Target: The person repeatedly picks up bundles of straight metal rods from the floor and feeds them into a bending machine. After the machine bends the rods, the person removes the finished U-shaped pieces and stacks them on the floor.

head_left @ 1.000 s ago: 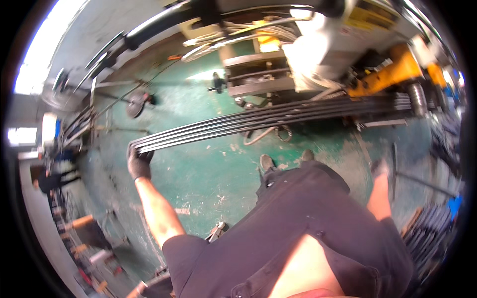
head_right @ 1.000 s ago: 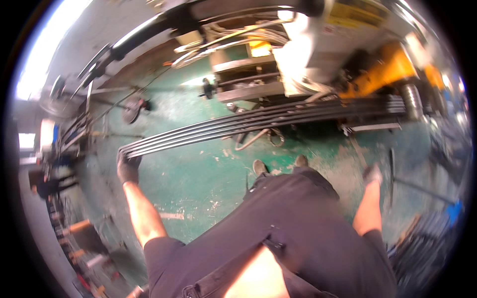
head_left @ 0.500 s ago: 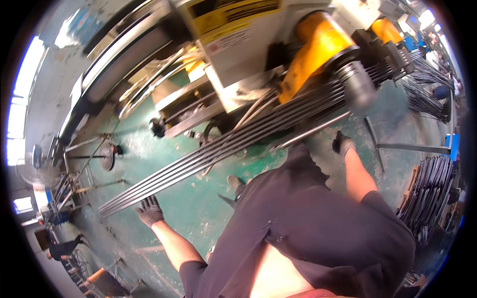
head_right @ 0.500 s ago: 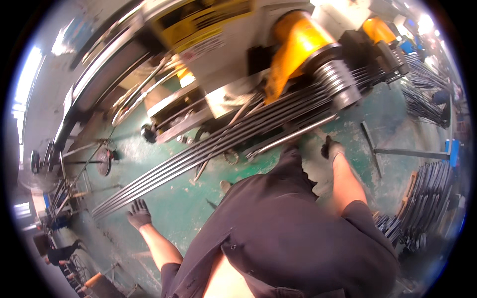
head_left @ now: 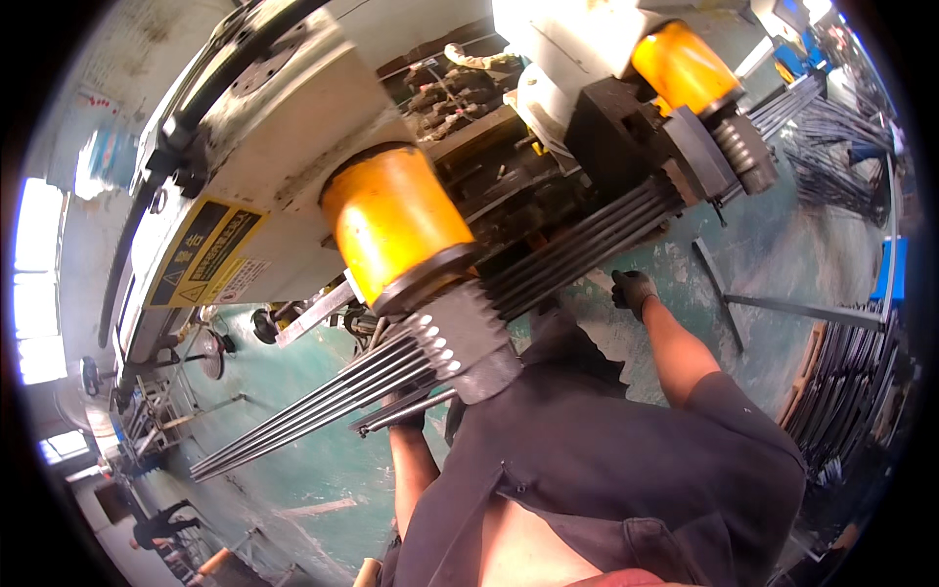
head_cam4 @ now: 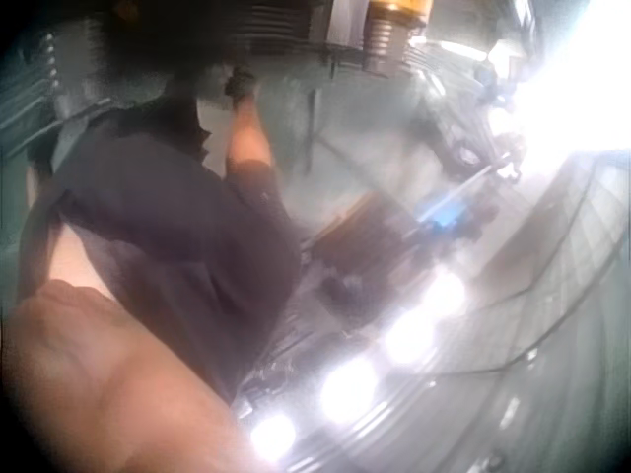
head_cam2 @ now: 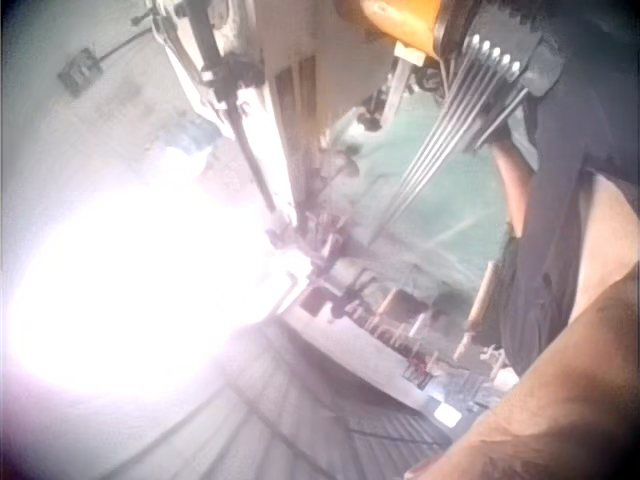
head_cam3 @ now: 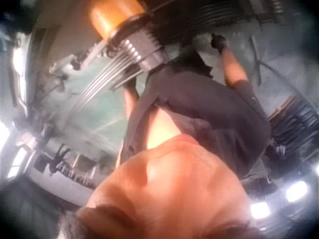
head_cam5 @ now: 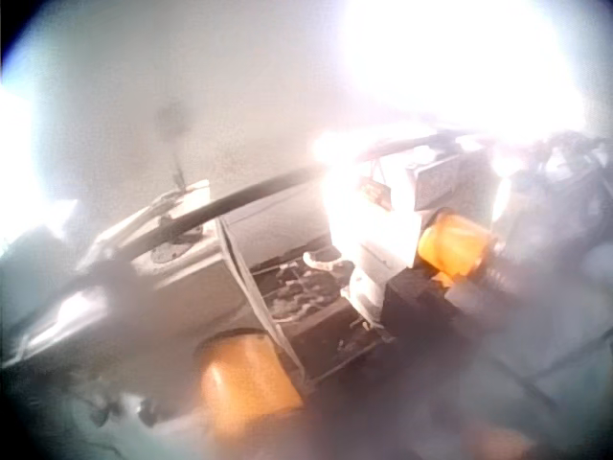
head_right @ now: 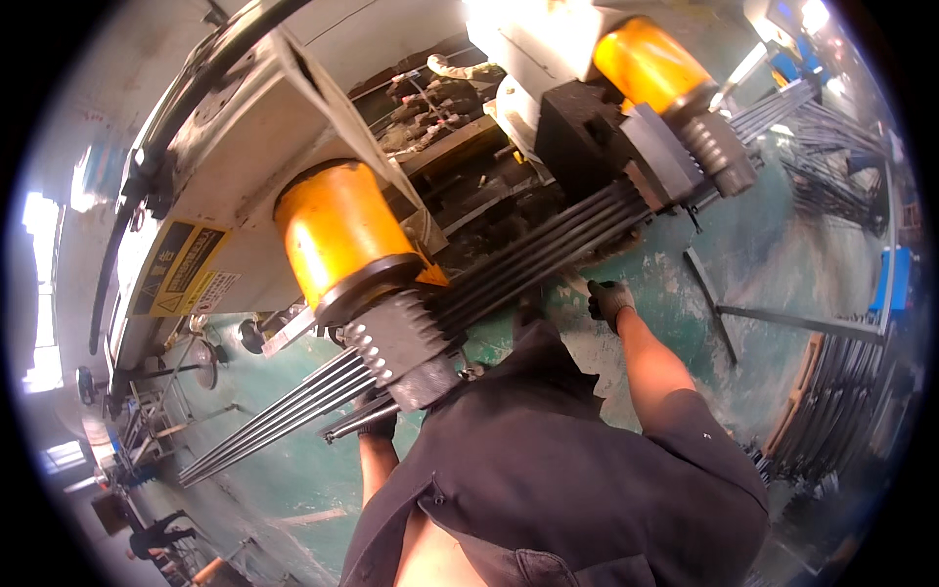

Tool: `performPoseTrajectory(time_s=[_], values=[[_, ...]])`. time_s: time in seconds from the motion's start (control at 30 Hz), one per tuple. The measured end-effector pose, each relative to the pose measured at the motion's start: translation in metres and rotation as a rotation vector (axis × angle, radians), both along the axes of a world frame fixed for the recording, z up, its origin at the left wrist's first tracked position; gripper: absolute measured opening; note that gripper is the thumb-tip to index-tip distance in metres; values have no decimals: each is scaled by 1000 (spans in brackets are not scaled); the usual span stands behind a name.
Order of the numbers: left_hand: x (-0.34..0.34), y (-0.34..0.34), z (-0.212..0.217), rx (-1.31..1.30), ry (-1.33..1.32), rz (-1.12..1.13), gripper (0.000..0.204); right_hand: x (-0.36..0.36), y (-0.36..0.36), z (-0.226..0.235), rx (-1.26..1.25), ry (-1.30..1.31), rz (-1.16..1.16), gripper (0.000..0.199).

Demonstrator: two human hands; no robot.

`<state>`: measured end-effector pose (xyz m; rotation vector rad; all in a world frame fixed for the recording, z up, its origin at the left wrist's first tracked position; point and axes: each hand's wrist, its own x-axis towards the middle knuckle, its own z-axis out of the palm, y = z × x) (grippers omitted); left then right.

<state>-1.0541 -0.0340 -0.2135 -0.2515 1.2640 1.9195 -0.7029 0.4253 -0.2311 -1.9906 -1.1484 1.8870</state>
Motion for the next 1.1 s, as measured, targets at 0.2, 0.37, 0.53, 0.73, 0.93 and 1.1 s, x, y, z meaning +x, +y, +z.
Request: performPoseTrajectory(time_s=[0.2,0.37,0.53,0.73,0.93,1.1], values=[[-22,6,19,-303,263,-115,36,120,-78,-55,-34,-16,-173,32],[-36,-13,-21,56,165,-314,43,112,-133,24,26,-180,-203,23],[-3,13,32,149,127,-334,47,68,-106,74,333,38,-122,22],[-5,4,86,-406,775,-237,47,-27,-59,231,758,347,55,48],[27,11,156,-1053,1353,-249,39,-110,-14,268,66,1336,-419,24],[40,18,172,-596,911,-41,34,-129,8,266,-55,1463,-591,16]])
